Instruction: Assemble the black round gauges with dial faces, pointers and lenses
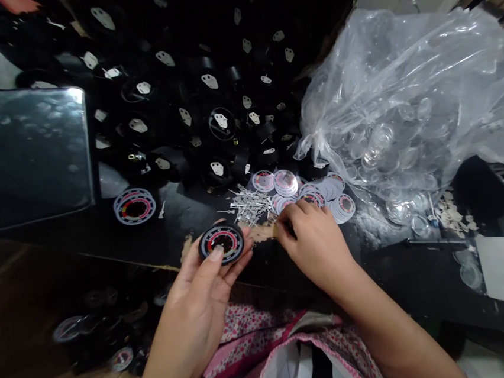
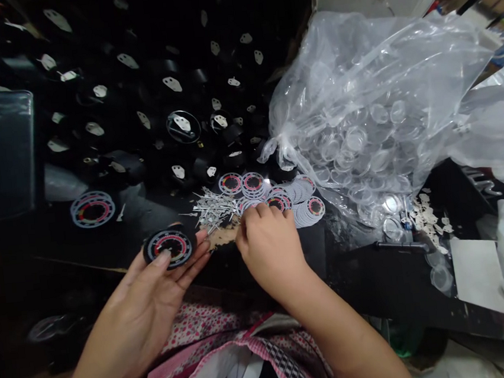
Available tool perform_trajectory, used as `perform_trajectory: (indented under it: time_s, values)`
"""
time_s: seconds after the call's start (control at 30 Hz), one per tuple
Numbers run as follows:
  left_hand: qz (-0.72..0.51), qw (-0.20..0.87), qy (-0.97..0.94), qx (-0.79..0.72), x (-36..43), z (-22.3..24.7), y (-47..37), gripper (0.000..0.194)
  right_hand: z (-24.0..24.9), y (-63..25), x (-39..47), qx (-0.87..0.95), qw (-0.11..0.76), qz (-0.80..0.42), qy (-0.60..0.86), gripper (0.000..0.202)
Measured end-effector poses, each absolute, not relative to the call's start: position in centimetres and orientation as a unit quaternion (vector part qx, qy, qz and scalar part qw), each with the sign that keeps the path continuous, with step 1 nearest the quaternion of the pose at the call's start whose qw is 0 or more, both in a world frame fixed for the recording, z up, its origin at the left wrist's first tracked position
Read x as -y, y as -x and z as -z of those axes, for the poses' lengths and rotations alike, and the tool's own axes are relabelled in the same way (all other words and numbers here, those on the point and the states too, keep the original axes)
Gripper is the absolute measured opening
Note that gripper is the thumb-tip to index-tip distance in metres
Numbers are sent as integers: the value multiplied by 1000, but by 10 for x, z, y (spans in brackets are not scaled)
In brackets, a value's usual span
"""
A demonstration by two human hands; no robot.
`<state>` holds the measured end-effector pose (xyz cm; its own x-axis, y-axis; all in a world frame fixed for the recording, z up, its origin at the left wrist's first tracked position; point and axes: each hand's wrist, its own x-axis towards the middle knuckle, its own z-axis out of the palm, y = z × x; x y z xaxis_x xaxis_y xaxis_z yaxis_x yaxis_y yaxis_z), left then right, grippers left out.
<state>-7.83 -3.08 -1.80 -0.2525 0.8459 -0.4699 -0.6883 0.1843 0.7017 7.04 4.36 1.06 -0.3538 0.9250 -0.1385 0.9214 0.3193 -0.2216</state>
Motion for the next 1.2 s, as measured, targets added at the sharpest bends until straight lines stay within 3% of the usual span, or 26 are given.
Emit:
perform_trajectory:
  time_s: [0.23,0.4,0.63,0.87,1.2]
  values:
    - [-627,630,-65,-454,29,19,67,16,-11,-60,-49,839,-2,-99,535,19]
    - [-630,632,-65,-446,20,13,61,22,-14,-69,-34,834,70,-166,522,15]
    - [-619,650,-83,-433,26,9,58,21,-13,-89,-22,853,155,-108,487,14]
    - [-588,630,-123,-492,20,13,50,33,-26,-94,-13,787,263,-297,473,12]
    - [-533,635,-251,-500,23,22,45,25,-29,-95,-11,774,220,-282,522,13]
